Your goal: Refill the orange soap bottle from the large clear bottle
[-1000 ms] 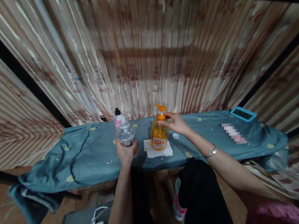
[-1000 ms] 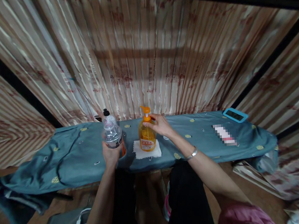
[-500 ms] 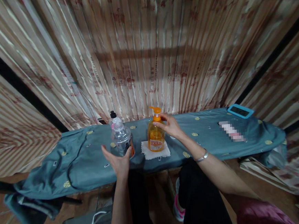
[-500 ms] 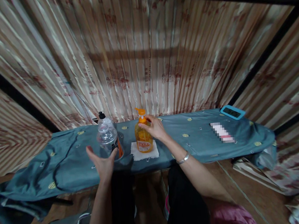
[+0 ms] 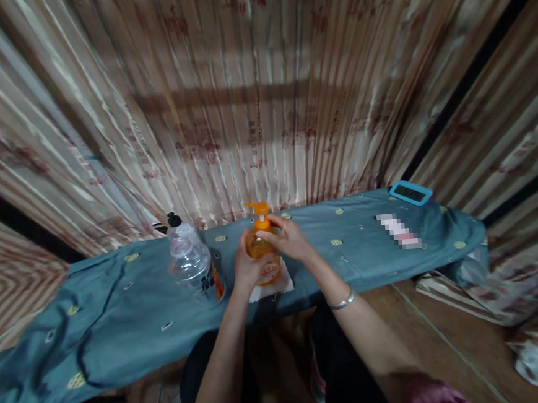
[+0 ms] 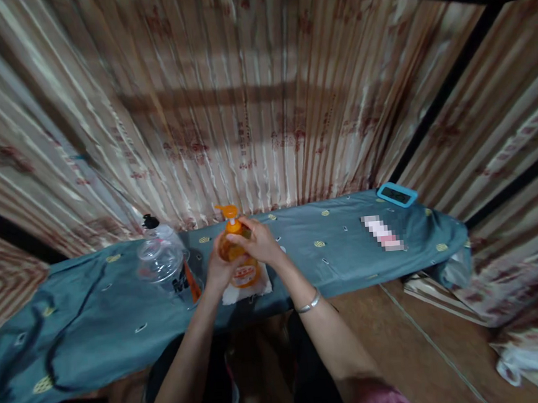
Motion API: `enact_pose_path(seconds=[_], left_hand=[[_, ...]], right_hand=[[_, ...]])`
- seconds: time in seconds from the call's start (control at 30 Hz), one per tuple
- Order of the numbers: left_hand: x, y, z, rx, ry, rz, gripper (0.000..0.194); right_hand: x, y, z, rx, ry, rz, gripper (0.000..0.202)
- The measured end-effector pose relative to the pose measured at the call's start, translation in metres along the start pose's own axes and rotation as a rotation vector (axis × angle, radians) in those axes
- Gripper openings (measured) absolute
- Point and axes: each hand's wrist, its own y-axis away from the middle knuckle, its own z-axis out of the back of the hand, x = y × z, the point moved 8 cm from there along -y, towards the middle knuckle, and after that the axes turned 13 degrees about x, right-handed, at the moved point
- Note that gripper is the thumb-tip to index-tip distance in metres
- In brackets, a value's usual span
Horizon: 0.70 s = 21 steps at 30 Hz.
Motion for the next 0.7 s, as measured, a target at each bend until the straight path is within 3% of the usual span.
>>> enact_pose_path(seconds=[0.1, 0.27, 0.4, 0.5, 0.63, 0.7], left_hand=[[0.009, -0.010, -0.002, 0.014, 0.060, 0.005, 0.066], [0.014, -0.004, 0.006, -0.072, 0.085, -0.024, 0.065], [0.019, 0.000, 0.009, -0.154, -0.025, -0.018, 0.061], [0.022, 0.002, 0.008, -0.184, -0.054, 0.001, 0.064], [0.020, 0.005, 0.005, -0.187, -0.096, 0.008, 0.064], [0.018, 0.007, 0.006, -0.188, -0.112, -0.005, 0.065]], right_hand=[[0.000, -0.004, -0.001, 0.091, -0.063, 0.042, 0.041], [0.006, -0.013, -0.003, 0.205, -0.100, 0.077, 0.040], [0.002, -0.016, 0.000, 0.068, -0.081, -0.021, 0.055], [0.000, -0.012, 0.006, -0.048, -0.087, -0.053, 0.054], [0.013, -0.005, 0.003, 0.087, -0.067, 0.030, 0.044], [0.019, -0.003, 0.001, 0.130, -0.058, 0.059, 0.053]])
